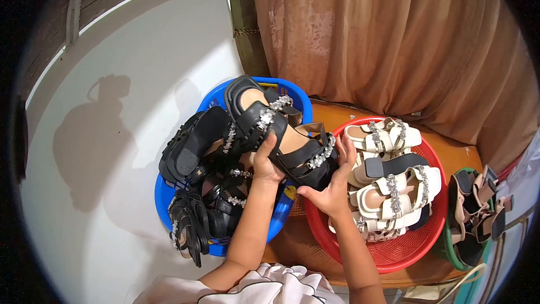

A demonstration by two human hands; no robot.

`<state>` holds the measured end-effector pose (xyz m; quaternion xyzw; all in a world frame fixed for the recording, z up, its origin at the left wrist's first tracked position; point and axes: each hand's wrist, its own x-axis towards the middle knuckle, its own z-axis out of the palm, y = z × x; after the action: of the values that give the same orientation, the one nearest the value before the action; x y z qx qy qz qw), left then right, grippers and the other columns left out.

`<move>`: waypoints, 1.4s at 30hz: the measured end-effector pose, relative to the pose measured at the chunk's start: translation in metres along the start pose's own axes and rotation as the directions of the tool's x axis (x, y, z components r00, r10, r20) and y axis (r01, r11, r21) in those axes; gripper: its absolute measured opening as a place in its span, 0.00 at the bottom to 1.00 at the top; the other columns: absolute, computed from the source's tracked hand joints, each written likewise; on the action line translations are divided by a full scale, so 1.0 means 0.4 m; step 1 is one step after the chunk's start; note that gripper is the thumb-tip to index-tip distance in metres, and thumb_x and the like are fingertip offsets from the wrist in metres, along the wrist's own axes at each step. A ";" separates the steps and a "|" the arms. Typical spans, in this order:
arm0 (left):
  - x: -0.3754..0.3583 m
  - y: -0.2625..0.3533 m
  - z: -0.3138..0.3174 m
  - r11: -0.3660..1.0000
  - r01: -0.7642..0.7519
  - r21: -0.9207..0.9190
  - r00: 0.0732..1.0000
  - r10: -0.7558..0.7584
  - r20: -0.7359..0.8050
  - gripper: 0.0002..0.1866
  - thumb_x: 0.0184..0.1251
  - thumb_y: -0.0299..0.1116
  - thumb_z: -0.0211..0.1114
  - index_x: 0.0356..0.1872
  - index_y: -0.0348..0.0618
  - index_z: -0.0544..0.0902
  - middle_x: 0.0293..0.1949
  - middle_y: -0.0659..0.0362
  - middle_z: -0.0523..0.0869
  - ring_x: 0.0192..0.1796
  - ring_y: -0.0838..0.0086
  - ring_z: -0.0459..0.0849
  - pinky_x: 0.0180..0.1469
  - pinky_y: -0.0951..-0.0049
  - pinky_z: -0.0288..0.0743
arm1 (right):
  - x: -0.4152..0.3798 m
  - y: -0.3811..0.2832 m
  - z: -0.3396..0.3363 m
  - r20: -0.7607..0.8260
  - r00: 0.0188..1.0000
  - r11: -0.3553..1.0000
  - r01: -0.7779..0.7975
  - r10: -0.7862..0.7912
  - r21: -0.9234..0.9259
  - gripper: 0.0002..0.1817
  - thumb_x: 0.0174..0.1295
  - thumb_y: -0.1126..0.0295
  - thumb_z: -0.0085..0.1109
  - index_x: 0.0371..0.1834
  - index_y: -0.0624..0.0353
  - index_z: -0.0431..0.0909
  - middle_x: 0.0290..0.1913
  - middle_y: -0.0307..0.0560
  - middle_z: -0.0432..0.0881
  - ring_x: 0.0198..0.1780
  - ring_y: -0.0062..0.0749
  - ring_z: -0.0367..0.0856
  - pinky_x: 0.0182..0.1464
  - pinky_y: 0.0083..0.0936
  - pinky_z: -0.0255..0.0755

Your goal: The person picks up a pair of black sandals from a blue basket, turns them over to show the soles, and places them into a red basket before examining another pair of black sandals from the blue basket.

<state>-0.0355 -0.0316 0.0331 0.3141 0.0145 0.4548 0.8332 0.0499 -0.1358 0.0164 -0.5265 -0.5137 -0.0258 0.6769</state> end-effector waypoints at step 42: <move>-0.026 -0.045 0.001 0.976 0.072 0.207 0.977 -0.111 0.181 0.29 0.41 0.36 0.73 0.46 0.40 0.71 0.40 0.63 0.75 0.43 0.78 0.74 0.46 0.78 0.68 | -0.006 -0.012 -0.011 -0.129 0.992 0.998 -0.016 0.007 -0.067 0.46 0.28 0.59 0.76 0.52 0.64 0.60 0.52 0.51 0.64 0.55 0.38 0.63 0.58 0.31 0.56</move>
<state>-0.0280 -0.0469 0.0211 0.4371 -0.0058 0.3797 0.8153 0.0490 -0.1425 0.0183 -0.5494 -0.4647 -0.0735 0.6905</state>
